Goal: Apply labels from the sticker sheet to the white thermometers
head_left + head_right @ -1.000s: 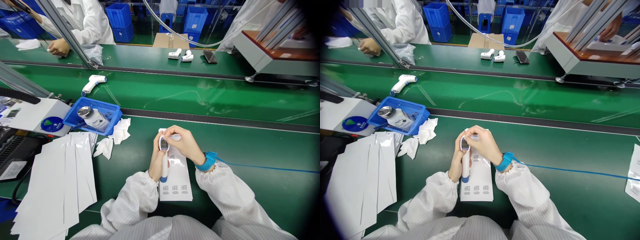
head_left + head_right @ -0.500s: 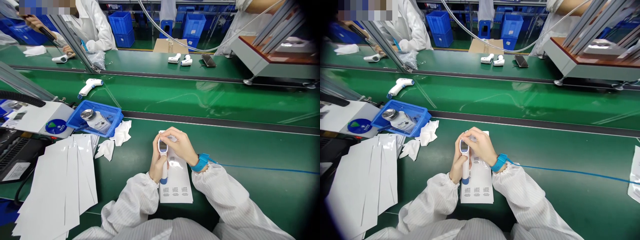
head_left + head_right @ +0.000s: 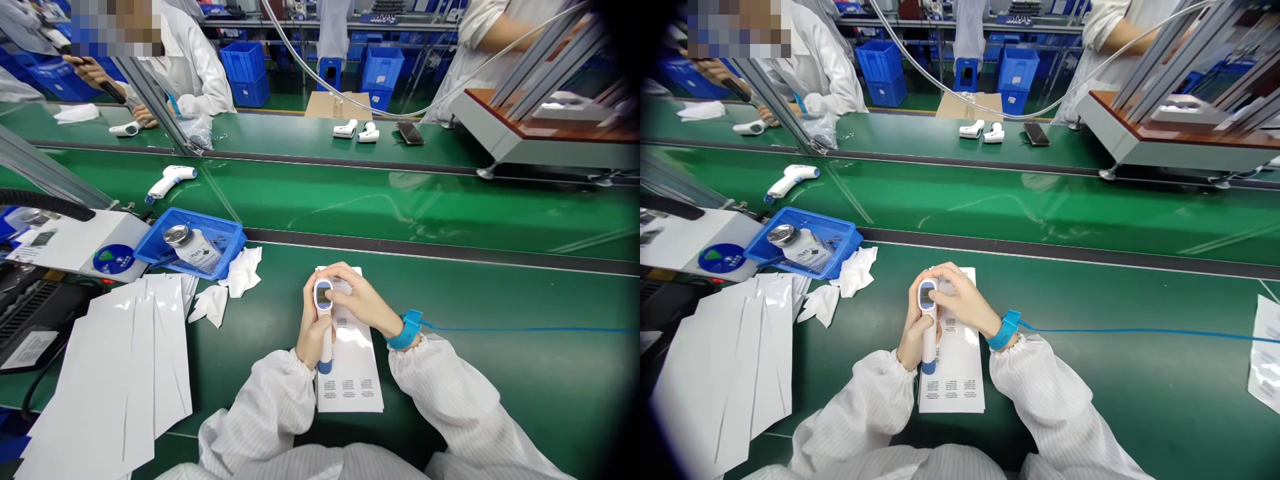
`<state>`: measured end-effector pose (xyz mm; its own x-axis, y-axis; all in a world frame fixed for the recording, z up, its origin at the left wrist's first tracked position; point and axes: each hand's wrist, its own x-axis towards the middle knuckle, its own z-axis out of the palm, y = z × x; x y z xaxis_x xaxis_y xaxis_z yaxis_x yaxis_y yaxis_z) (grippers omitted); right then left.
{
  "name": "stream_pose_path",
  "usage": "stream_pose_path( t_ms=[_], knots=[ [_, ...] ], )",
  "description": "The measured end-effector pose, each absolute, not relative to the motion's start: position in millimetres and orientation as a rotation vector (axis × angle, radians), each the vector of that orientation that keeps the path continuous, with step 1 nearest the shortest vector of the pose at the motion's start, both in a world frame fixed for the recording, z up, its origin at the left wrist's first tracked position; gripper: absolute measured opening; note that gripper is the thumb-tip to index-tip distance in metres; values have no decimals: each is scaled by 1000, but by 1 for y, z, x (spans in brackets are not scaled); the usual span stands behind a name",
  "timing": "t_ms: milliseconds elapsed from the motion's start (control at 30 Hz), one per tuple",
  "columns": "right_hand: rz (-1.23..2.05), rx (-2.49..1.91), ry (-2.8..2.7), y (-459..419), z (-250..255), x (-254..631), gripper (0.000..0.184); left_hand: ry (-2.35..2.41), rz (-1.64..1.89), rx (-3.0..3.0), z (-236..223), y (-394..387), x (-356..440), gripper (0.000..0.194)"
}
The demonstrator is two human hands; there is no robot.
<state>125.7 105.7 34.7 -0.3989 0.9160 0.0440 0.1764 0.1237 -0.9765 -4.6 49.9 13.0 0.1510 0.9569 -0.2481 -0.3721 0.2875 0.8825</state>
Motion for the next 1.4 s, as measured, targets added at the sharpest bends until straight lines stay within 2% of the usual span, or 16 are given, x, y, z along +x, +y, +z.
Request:
stream_pose_path(
  t_ms=[200,300,367,533,733,800,900,1067,1233,1400],
  knots=[
    [1203,-1153,-1641,110,34,115,13,959,1118,795,14,50,-4,81],
    [1264,-1158,-1561,107,32,112,11,980,1116,787,15,50,-4,81],
    [1362,-1140,-1502,103,30,114,14,994,1109,783,17,50,-4,81],
    [1576,-1025,-1478,94,29,123,37,1013,1088,798,17,50,-3,79],
    [1496,-1112,-1561,96,31,119,43,1027,1098,905,8,50,-2,75],
    [1418,-1151,-1565,98,31,117,40,1035,1094,907,6,50,-2,77],
    [1468,-1146,-1451,102,33,119,25,1035,1095,885,6,50,-2,83],
    [1435,-1253,-1223,102,30,129,27,1030,1098,843,10,50,-3,84],
    [1398,-1293,-1230,93,20,131,31,941,1163,750,30,51,-8,89],
    [1384,-1327,-1306,87,8,129,35,887,1237,822,81,58,-14,89]
  ],
)
